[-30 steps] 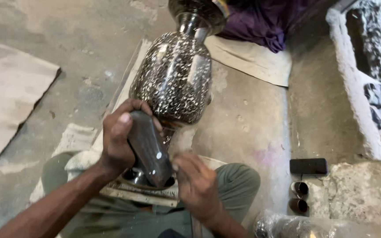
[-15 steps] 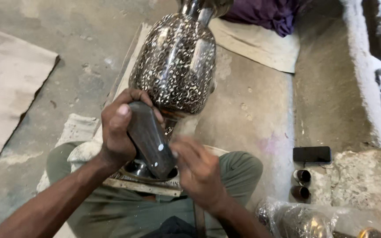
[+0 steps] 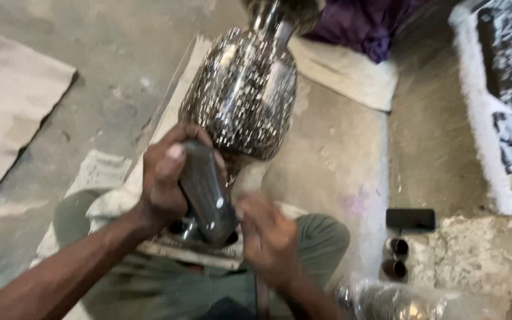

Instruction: The person sits on the floor with an engraved brass vase resting on their lap and hammers a small punch against the vase's surface using a wooden mallet, repositioning the punch between strikes to work the pattern. They occasionally hold a stone against the vase while continuing to tap.

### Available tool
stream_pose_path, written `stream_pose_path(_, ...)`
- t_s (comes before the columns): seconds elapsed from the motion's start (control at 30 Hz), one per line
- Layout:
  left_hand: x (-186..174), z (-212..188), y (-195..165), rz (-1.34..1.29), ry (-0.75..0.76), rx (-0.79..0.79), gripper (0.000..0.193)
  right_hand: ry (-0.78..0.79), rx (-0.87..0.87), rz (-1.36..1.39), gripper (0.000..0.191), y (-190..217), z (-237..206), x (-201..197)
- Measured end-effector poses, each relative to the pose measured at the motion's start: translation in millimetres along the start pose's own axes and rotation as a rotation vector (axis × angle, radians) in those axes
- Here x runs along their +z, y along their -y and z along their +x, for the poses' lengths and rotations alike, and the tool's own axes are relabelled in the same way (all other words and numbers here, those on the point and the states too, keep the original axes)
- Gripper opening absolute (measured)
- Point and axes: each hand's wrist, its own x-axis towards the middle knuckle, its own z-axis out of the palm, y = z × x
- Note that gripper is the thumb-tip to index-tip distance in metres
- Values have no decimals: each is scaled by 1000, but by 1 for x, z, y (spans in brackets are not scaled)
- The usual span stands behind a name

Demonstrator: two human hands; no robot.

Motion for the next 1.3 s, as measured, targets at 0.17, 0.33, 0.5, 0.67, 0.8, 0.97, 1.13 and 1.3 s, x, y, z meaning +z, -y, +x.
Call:
stream_pose_path(0.17, -2, -1, 0, 79, -12, 22, 58, 65, 67, 57, 16, 3, 8, 0)
stream_pose_path(0.33, -4, 1, 1, 140, -28, 56, 59, 57, 56, 93, 22, -2, 3, -3)
stream_pose_path(0.5, -1, 4, -3, 50, -15, 3, 57, 120, 78, 71, 32, 0, 3, -3)
stream_pose_path(0.67, -3, 6, -2, 169, -14, 94, 60, 44, -19, 66, 29, 0, 10, -1)
stream_pose_path(0.8, -5, 4, 1, 100, -25, 33, 59, 69, -16, 75, 21, -4, 7, 1)
stream_pose_path(0.97, -6, 5, 1, 127, 18, 58, 59, 4, 28, 38, 15, -3, 0, 2)
stream_pose_path(1.13, -4, 3, -1, 53, -10, 33, 58, 83, 65, 82, 18, -2, 9, 2)
stream_pose_path(1.3, -7, 6, 1, 218, 18, 101, 59, 31, 103, 61, 18, 9, 11, -2)
